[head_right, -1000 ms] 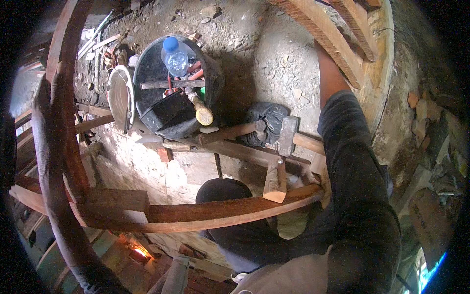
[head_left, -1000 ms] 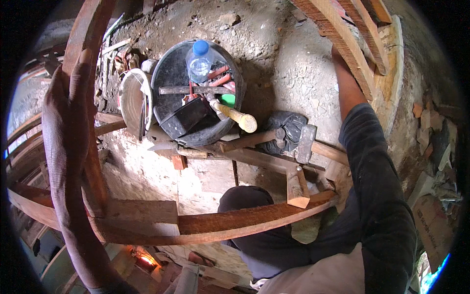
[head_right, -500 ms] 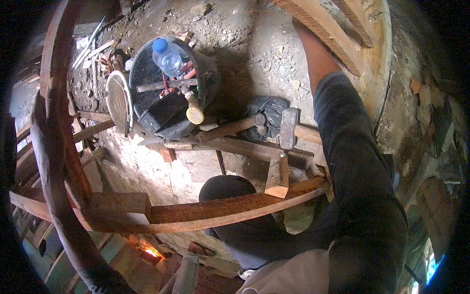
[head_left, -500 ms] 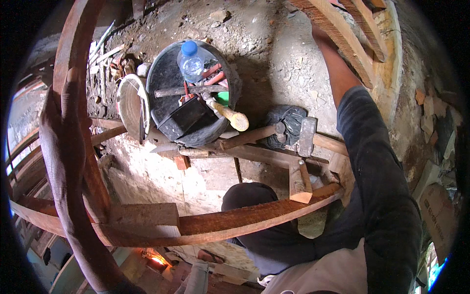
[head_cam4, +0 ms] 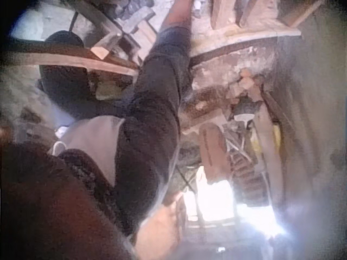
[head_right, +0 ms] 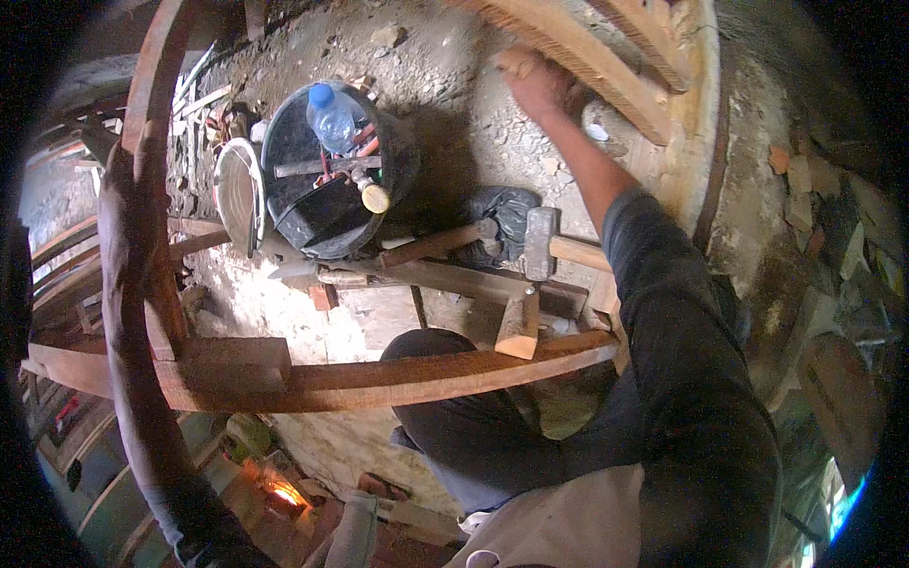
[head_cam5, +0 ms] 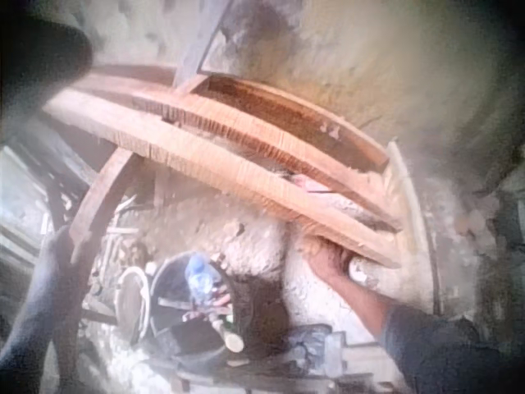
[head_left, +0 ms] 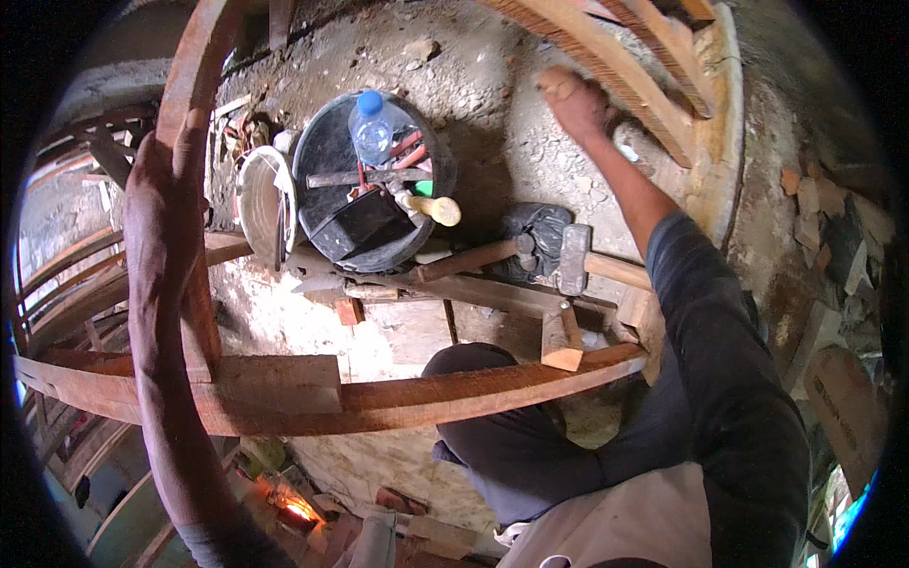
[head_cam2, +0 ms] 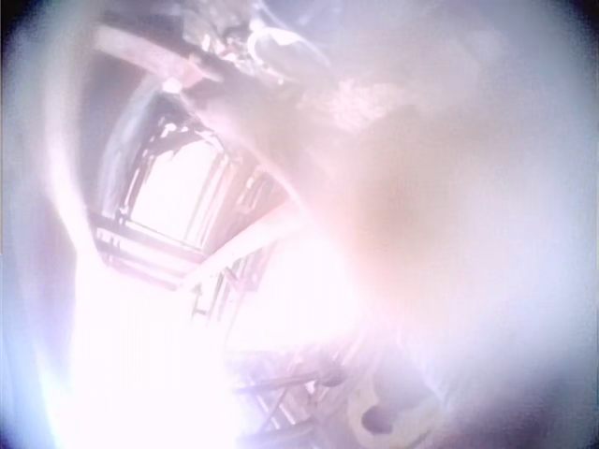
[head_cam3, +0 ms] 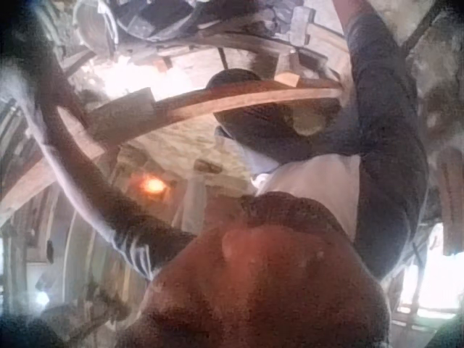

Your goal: The person assembles a curved wooden frame by positioning planks and securing them with a hammer and nails. They also clear debris from the work area and pour water from a bucket onto the frame.

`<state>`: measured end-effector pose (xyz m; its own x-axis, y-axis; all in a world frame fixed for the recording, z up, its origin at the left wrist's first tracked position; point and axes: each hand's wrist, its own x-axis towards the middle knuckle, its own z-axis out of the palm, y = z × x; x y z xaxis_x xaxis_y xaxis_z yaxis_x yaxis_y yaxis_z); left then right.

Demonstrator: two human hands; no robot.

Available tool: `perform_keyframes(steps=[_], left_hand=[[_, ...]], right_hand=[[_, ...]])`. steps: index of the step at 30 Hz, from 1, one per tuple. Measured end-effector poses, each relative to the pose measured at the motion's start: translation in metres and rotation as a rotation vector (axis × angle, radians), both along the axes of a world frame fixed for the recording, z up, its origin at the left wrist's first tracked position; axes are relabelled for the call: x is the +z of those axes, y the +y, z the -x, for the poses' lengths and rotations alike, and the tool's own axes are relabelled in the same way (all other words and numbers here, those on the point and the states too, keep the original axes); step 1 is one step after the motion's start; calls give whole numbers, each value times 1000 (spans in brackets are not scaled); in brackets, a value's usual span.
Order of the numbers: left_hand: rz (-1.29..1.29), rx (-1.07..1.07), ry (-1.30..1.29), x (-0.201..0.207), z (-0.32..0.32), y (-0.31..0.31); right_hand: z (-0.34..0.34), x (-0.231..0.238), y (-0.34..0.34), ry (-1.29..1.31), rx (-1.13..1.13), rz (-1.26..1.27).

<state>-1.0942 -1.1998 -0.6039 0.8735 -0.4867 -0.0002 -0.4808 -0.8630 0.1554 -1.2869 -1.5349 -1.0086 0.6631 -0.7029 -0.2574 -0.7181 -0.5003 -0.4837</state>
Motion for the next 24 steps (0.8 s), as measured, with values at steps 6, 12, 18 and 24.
perform_keyframes(steps=[6,12,18,24], left_hand=[[-298,-213,-250,-10,-31,12],[-161,-52,-142,-13,-31,11],[-156,-61,-242,-16,-26,8],[-154,-55,-252,-15,-21,3]], right_hand=[[44,58,73,-176,33,-272],[163,198,58,-348,270,-1029],[288,266,-5,-768,-42,-897],[445,200,-168,-668,-291,-198]])
